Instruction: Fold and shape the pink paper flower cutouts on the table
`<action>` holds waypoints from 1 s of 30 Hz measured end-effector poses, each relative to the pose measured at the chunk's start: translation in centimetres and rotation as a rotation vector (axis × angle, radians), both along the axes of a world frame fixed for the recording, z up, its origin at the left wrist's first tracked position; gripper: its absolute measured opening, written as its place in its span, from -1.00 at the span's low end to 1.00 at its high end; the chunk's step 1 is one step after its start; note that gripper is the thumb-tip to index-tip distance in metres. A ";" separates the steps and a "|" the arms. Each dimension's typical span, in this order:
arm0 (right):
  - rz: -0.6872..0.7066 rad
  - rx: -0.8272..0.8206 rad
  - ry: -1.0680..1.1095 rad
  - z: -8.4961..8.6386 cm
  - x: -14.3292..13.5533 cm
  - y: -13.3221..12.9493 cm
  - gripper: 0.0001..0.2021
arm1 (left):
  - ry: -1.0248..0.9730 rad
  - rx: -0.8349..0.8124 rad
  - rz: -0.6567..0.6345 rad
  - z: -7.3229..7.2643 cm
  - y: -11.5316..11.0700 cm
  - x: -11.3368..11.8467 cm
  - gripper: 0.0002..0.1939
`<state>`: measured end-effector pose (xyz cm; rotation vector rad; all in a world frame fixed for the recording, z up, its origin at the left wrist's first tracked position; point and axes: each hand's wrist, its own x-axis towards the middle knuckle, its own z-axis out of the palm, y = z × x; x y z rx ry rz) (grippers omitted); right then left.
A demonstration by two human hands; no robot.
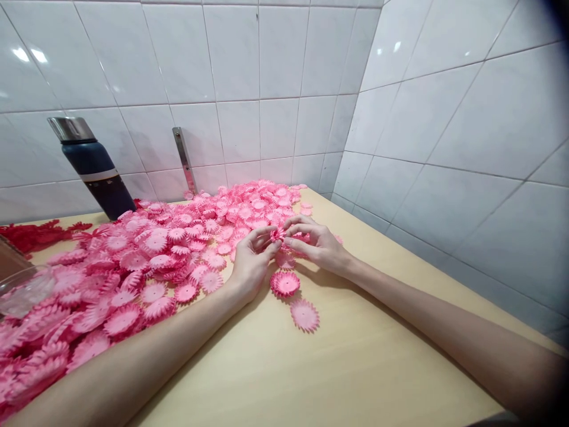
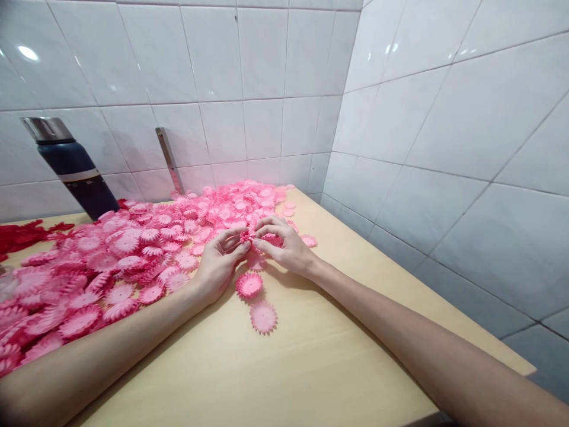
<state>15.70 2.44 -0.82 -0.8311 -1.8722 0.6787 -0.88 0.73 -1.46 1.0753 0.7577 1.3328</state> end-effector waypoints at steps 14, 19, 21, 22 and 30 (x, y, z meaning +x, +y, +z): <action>-0.009 0.003 0.008 0.0 0.0 0.0 -0.80 | -0.002 0.006 -0.014 0.0 0.0 0.0 -0.60; -0.001 -0.026 0.010 0.0 0.1 0.0 -0.82 | 0.009 0.014 -0.025 0.0 -0.1 0.0 -0.59; 0.005 -0.033 0.015 0.1 0.1 -0.1 -0.82 | 0.011 0.015 -0.025 0.0 -0.1 0.0 -0.59; 0.005 -0.034 0.017 0.1 0.1 -0.1 -0.82 | 0.011 0.015 -0.023 0.0 -0.1 0.0 -0.59; -0.010 -0.014 0.001 -0.1 0.1 0.1 -0.84 | 0.039 0.028 -0.027 0.2 -0.2 0.0 -0.63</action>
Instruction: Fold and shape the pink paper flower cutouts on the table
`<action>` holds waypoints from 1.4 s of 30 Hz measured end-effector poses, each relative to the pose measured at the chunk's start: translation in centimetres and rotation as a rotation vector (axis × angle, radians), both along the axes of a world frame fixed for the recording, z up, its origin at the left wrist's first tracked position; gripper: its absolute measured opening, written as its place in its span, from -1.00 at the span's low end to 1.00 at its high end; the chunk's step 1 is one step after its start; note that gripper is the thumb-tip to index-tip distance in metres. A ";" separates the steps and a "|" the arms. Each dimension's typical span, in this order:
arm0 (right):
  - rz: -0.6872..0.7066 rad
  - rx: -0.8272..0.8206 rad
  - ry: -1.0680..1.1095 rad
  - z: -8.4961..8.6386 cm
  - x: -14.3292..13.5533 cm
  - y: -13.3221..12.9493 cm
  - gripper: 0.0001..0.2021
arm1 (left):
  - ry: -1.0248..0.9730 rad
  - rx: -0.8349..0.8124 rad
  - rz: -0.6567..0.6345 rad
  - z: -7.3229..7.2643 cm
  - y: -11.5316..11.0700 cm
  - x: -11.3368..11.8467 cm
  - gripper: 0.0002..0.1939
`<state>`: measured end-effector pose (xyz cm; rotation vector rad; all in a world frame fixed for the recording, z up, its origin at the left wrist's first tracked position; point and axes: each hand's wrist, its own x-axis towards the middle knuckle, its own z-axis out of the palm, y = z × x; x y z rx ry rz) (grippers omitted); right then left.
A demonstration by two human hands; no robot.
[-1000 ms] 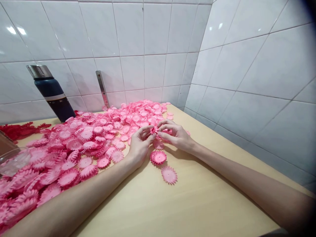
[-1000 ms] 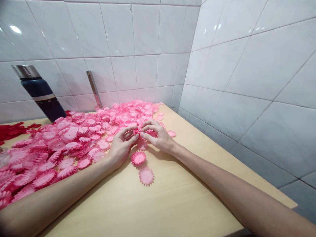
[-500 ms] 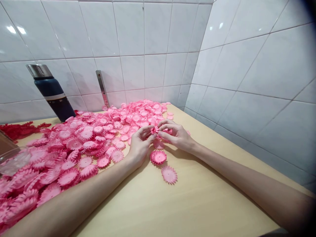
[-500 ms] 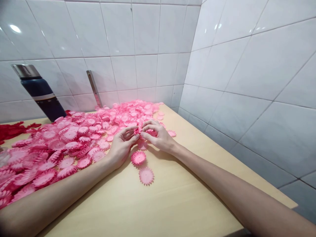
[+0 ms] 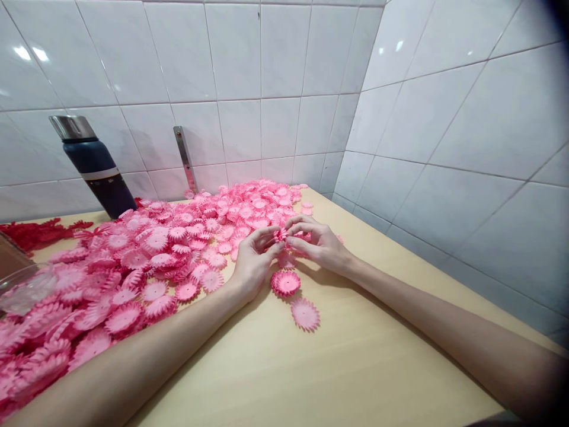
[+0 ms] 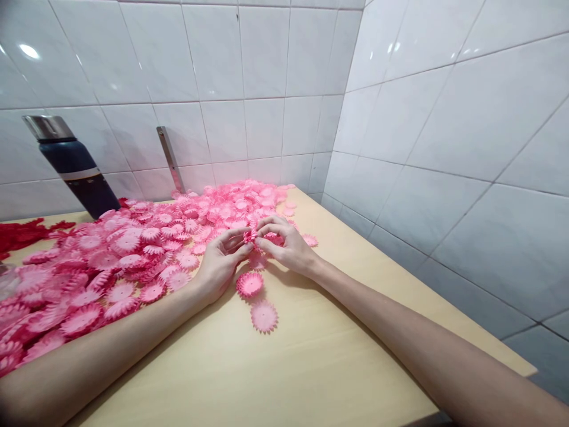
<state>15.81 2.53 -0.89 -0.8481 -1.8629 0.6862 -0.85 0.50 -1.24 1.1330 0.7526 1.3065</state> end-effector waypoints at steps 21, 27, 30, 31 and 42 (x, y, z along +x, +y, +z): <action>-0.022 0.173 -0.127 -0.3 0.0 0.2 -0.94 | -0.001 -0.122 0.025 0.7 -0.5 0.1 -0.63; -0.049 0.176 -0.129 -0.2 0.0 0.1 -0.91 | -0.027 -0.145 0.055 0.7 -0.6 0.2 -0.73; -0.050 0.196 -0.143 -0.2 0.0 0.1 -0.92 | -0.022 -0.139 0.081 0.8 -0.7 0.3 -0.75; -0.054 0.198 -0.145 -0.2 0.0 0.1 -0.92 | -0.021 -0.139 0.098 0.9 -0.8 0.3 -0.76; -0.170 0.209 -0.037 0.0 0.5 0.6 -0.90 | 0.019 -0.073 0.258 0.2 -0.1 0.3 -0.87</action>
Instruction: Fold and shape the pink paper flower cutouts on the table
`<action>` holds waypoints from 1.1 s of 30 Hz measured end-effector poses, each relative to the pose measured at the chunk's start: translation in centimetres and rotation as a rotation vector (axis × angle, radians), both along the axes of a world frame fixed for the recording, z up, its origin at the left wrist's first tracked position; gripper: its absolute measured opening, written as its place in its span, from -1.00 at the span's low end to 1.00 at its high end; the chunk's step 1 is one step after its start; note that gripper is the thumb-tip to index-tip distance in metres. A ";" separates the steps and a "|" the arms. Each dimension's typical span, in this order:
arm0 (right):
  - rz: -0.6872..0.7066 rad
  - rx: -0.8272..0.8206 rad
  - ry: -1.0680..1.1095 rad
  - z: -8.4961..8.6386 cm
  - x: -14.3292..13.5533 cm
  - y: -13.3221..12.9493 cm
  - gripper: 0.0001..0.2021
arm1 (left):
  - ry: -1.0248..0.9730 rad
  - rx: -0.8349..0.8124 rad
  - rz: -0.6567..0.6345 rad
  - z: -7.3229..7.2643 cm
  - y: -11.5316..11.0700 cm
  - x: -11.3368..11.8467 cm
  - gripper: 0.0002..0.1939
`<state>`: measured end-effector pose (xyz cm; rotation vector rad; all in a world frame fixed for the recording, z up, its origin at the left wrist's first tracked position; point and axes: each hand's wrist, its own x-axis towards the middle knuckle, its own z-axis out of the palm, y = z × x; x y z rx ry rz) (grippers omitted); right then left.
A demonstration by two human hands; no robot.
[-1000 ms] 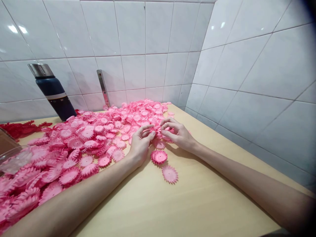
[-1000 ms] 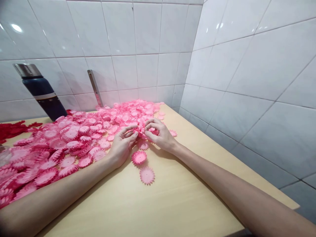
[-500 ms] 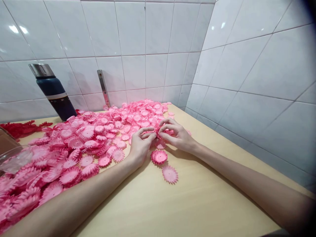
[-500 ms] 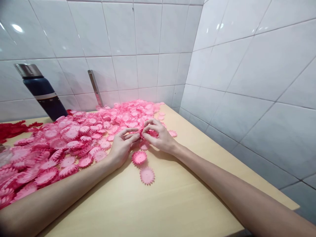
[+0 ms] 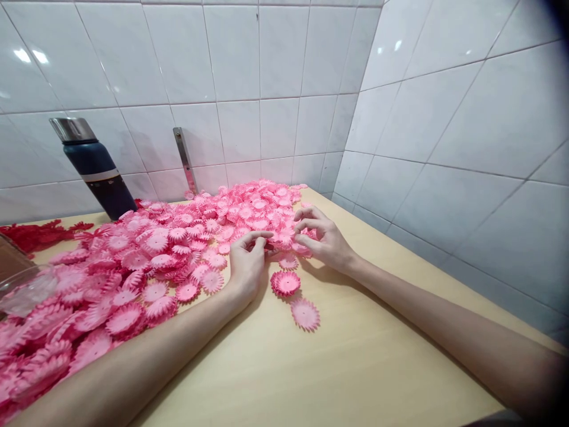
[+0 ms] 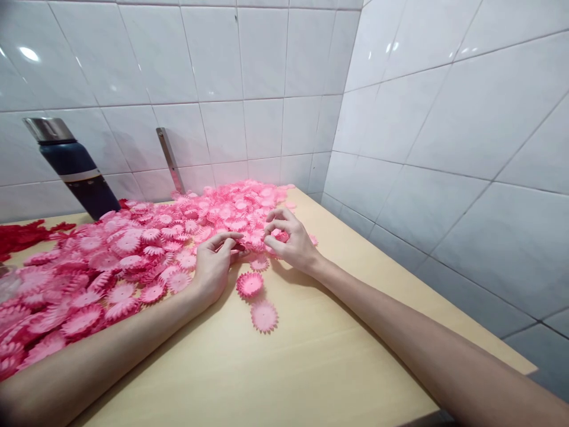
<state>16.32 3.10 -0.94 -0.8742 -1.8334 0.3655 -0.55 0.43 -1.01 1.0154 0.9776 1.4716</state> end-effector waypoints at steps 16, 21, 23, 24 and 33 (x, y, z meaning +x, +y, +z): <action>0.063 -0.003 -0.153 0.1 -0.5 -0.8 -0.84 | 0.078 0.084 0.001 0.2 -0.6 -0.5 -0.64; 0.021 0.055 -0.130 -0.2 -0.8 -0.5 -0.84 | 0.054 0.098 -0.042 0.5 -0.7 -0.2 -0.69; 0.017 0.081 -0.135 -0.3 -0.9 -0.5 -0.84 | 0.043 0.093 -0.022 0.5 -0.8 -0.1 -0.69; 0.000 0.099 -0.145 -0.3 -0.9 -0.5 -0.84 | 0.037 0.093 -0.013 0.4 -0.8 -0.1 -0.68; -0.123 0.356 -0.207 -0.3 -1.5 -0.6 -0.75 | 0.016 0.092 0.091 0.0 -0.3 0.0 -0.72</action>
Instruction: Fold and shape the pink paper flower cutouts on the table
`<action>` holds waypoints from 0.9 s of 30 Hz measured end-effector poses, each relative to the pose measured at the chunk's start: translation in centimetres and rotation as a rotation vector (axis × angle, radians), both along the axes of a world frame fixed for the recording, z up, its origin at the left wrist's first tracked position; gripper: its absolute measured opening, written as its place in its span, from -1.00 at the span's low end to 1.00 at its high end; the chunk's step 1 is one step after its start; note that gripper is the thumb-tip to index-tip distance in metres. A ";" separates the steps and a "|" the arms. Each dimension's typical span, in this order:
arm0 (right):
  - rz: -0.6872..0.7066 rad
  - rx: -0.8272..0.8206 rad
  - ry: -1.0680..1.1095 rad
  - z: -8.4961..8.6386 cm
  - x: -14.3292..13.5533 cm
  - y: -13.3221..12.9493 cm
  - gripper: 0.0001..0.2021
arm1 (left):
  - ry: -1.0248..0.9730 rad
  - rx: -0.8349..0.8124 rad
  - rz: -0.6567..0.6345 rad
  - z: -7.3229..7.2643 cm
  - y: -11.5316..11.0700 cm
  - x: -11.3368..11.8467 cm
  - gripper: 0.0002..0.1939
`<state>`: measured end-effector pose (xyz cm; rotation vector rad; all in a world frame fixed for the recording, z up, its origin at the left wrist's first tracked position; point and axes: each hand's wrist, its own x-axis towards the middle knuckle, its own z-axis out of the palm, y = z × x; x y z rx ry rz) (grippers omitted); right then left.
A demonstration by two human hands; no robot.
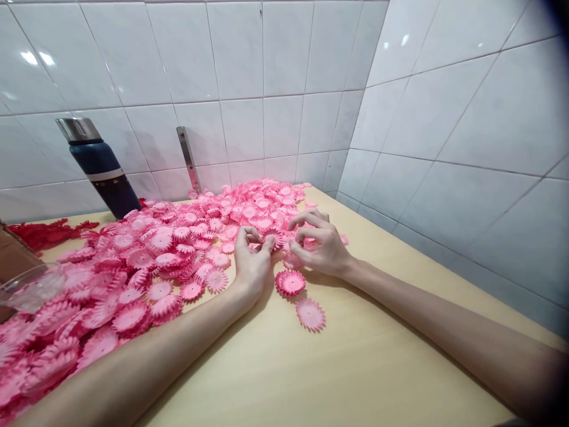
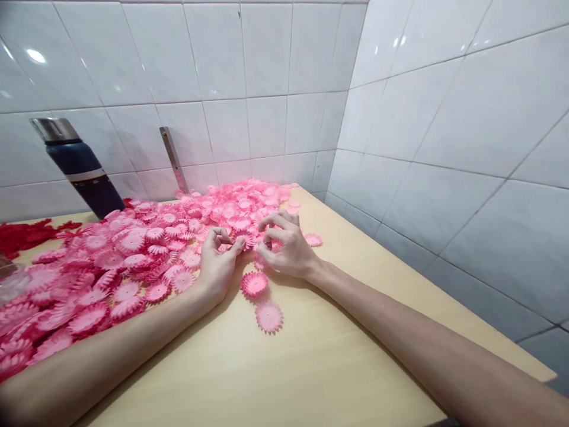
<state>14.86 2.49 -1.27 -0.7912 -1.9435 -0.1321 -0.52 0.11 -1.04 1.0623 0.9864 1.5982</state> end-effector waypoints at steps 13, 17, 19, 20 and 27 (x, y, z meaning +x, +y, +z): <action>-0.236 -0.133 0.192 0.0 2.3 1.7 -0.84 | -0.017 -0.068 -0.087 0.1 0.4 -0.2 -0.72; -0.200 -0.110 0.137 -0.2 1.6 1.4 -0.81 | -0.184 -0.160 -0.199 0.6 0.5 0.1 -0.79; -0.189 -0.100 0.165 -0.1 1.6 1.2 -0.76 | -0.234 -0.198 -0.216 0.7 0.5 0.2 -0.76; -0.164 -0.100 0.181 0.0 1.6 1.2 -0.77 | -0.244 -0.204 -0.221 0.7 0.5 0.2 -0.74; 0.140 -0.152 0.046 0.7 1.1 0.0 -0.95 | -0.111 -0.131 -0.337 0.5 0.0 -0.1 -0.65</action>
